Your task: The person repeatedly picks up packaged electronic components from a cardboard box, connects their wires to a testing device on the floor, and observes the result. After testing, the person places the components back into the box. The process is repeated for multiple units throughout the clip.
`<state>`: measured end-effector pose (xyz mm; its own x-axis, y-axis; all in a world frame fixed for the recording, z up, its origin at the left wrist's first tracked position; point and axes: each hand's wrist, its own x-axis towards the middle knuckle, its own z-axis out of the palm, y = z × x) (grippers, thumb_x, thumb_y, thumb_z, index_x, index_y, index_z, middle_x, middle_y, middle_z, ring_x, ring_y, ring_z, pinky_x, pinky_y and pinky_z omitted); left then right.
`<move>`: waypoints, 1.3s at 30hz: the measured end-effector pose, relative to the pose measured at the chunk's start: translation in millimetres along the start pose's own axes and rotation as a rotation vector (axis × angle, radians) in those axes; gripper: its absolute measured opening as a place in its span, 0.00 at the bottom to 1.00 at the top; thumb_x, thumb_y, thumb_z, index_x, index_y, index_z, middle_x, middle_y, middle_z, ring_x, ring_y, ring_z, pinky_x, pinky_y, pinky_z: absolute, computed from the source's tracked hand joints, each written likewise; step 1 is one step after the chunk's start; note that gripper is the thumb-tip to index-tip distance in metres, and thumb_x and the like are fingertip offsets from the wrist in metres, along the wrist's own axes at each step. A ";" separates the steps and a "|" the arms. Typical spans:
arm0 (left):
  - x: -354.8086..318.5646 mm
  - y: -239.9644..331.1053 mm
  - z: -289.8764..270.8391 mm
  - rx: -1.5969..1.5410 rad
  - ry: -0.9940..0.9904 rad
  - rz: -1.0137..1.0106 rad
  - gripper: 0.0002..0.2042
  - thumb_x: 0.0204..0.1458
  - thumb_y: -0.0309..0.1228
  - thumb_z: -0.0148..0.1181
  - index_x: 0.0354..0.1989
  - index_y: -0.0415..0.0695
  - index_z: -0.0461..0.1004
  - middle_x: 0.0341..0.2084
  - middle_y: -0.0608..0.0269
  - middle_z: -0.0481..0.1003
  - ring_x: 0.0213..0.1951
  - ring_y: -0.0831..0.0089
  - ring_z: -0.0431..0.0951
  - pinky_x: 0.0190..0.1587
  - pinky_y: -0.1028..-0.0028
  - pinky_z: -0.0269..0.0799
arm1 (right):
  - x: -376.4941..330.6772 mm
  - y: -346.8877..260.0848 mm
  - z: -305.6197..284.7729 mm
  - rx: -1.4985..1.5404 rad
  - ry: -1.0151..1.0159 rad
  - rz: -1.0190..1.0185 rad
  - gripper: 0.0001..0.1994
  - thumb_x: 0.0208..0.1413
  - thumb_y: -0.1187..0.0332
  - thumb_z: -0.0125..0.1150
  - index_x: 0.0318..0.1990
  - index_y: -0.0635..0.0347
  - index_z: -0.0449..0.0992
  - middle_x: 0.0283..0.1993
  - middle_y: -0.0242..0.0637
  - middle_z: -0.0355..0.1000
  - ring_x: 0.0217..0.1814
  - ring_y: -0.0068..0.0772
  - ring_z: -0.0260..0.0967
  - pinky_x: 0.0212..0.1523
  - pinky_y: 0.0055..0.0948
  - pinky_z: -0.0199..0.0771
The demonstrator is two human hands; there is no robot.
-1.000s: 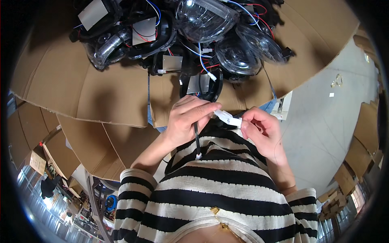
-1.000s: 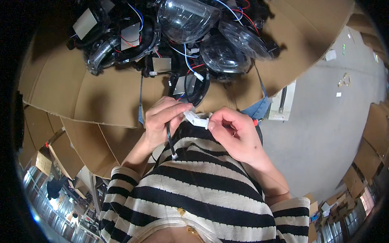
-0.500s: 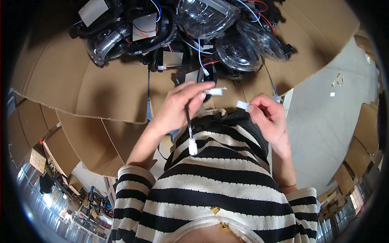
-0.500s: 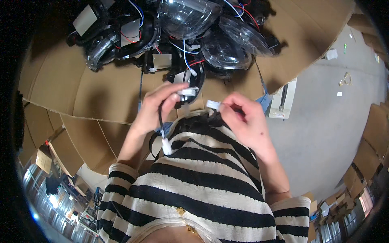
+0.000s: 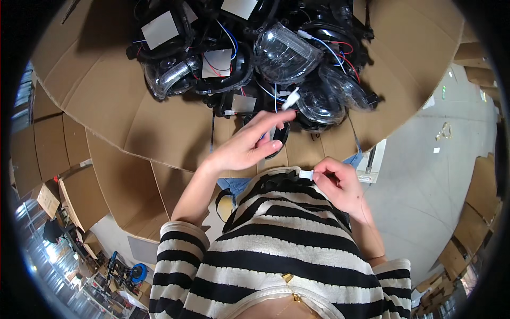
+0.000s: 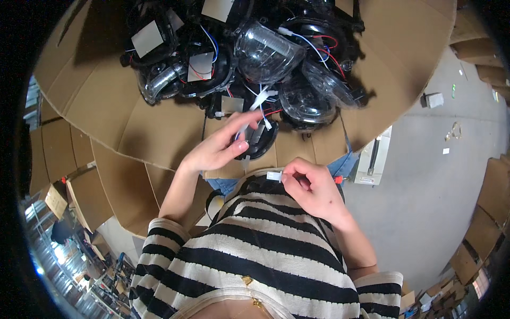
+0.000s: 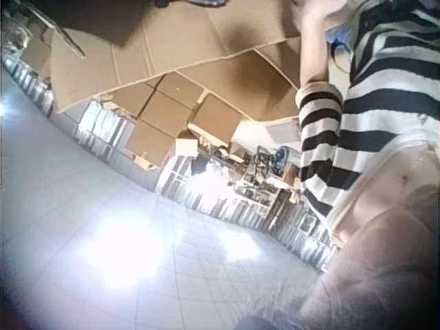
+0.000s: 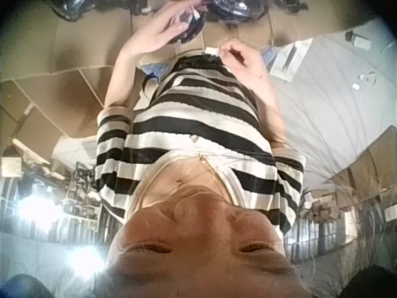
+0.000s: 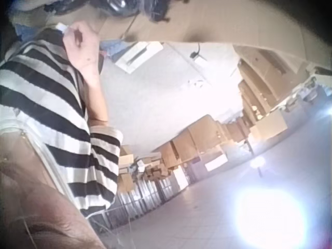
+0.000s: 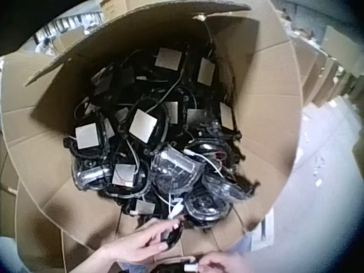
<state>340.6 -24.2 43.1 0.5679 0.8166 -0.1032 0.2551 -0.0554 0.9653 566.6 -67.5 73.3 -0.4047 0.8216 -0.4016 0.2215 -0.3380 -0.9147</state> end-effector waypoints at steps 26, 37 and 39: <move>-18.5 13.8 30.1 0.082 -0.156 0.093 0.13 0.41 0.21 0.50 0.37 0.47 0.69 0.23 0.60 0.69 0.26 0.63 0.70 0.26 0.70 0.66 | 14.6 -0.7 -11.9 0.083 0.057 -0.313 0.02 0.46 0.76 0.52 0.28 0.64 0.69 0.33 0.32 0.66 0.23 0.14 0.55 0.22 0.15 0.56; -35.1 17.6 49.9 -0.680 0.149 -0.253 0.10 0.47 0.18 0.48 0.39 0.38 0.60 0.34 0.63 0.65 0.34 0.81 0.67 0.35 0.80 0.64 | 14.1 3.6 9.1 -0.013 -0.066 -0.404 0.03 0.46 0.77 0.51 0.29 0.65 0.69 0.43 0.42 0.65 0.28 0.20 0.63 0.27 0.16 0.62; -33.1 17.5 47.3 -0.620 0.098 -0.327 0.08 0.48 0.20 0.47 0.38 0.38 0.62 0.31 0.65 0.67 0.31 0.84 0.67 0.32 0.83 0.63 | 12.7 2.2 6.8 -0.036 -0.075 -0.375 0.03 0.45 0.78 0.51 0.29 0.65 0.70 0.44 0.43 0.64 0.29 0.22 0.64 0.28 0.17 0.63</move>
<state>363.3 -79.3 52.1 0.4580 0.7850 -0.4170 -0.1083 0.5150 0.8503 556.0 -60.9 65.9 -0.5268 0.8489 -0.0428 0.0762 -0.0029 -0.9971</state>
